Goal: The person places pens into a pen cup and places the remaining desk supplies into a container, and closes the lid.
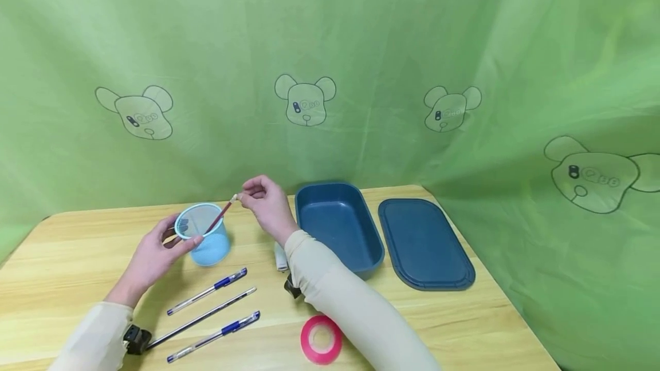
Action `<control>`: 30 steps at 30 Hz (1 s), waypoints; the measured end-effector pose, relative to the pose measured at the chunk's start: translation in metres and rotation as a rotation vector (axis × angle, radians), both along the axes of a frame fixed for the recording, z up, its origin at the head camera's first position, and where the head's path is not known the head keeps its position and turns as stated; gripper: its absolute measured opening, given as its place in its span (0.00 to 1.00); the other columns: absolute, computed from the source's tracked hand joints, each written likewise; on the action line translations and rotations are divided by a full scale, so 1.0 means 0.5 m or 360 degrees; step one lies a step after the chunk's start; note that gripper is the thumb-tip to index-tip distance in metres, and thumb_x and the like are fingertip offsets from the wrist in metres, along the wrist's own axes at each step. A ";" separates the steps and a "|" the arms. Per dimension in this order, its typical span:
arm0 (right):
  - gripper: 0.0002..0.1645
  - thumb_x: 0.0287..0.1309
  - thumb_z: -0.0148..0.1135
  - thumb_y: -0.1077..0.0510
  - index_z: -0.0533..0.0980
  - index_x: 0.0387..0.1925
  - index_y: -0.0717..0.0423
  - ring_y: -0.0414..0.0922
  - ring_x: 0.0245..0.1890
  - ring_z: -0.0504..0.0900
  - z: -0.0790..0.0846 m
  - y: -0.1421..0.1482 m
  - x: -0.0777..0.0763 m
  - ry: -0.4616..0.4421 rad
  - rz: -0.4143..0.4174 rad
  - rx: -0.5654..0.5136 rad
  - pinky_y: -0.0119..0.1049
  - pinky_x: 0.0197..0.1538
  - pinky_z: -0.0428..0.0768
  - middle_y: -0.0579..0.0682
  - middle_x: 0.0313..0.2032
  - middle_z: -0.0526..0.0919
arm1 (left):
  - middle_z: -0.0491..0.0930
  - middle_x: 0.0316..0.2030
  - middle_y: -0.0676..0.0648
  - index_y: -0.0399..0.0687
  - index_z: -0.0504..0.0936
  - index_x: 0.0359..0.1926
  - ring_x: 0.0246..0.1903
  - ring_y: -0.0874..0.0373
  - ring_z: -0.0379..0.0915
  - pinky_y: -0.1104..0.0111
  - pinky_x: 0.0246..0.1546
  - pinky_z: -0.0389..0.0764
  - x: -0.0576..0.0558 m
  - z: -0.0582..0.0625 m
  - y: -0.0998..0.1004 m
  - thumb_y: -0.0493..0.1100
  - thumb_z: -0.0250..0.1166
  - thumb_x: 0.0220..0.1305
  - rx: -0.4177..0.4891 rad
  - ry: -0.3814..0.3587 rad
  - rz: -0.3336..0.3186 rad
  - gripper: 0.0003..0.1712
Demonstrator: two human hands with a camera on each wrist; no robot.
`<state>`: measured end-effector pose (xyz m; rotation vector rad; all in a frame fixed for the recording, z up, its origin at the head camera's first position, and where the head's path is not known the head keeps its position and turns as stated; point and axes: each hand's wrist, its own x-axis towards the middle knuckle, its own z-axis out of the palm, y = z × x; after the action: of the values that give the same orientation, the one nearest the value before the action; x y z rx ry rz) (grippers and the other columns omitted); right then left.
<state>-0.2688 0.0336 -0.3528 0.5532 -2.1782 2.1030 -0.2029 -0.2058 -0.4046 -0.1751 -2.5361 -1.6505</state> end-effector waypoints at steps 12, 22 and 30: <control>0.08 0.61 0.67 0.63 0.78 0.41 0.60 0.50 0.40 0.79 0.010 0.056 0.040 0.0106 -0.0087 0.0254 0.35 0.42 0.81 0.50 0.37 0.81 | 0.63 0.65 0.30 0.30 0.54 0.72 0.65 0.37 0.58 0.49 0.67 0.62 -0.001 -0.005 0.000 0.53 0.73 0.58 -0.0001 0.0008 -0.0013 0.53; 0.06 0.60 0.67 0.64 0.79 0.39 0.60 0.44 0.38 0.80 -0.001 0.088 0.121 0.0112 0.0196 0.0493 0.35 0.43 0.82 0.47 0.36 0.82 | 0.62 0.65 0.30 0.29 0.53 0.71 0.65 0.36 0.58 0.49 0.67 0.62 0.002 0.004 -0.004 0.52 0.72 0.59 -0.0029 0.0013 -0.0002 0.53; 0.06 0.60 0.67 0.63 0.79 0.39 0.59 0.42 0.37 0.80 -0.025 0.096 0.161 0.0032 0.0350 0.0625 0.34 0.43 0.82 0.44 0.35 0.81 | 0.62 0.65 0.30 0.30 0.54 0.71 0.65 0.36 0.58 0.49 0.67 0.61 0.001 0.000 -0.003 0.52 0.73 0.59 -0.0010 -0.0001 0.0001 0.53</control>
<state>-0.1885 0.0816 -0.3655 0.8732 -2.6424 1.7439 -0.2023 -0.2074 -0.4045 -0.1743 -2.5419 -1.6426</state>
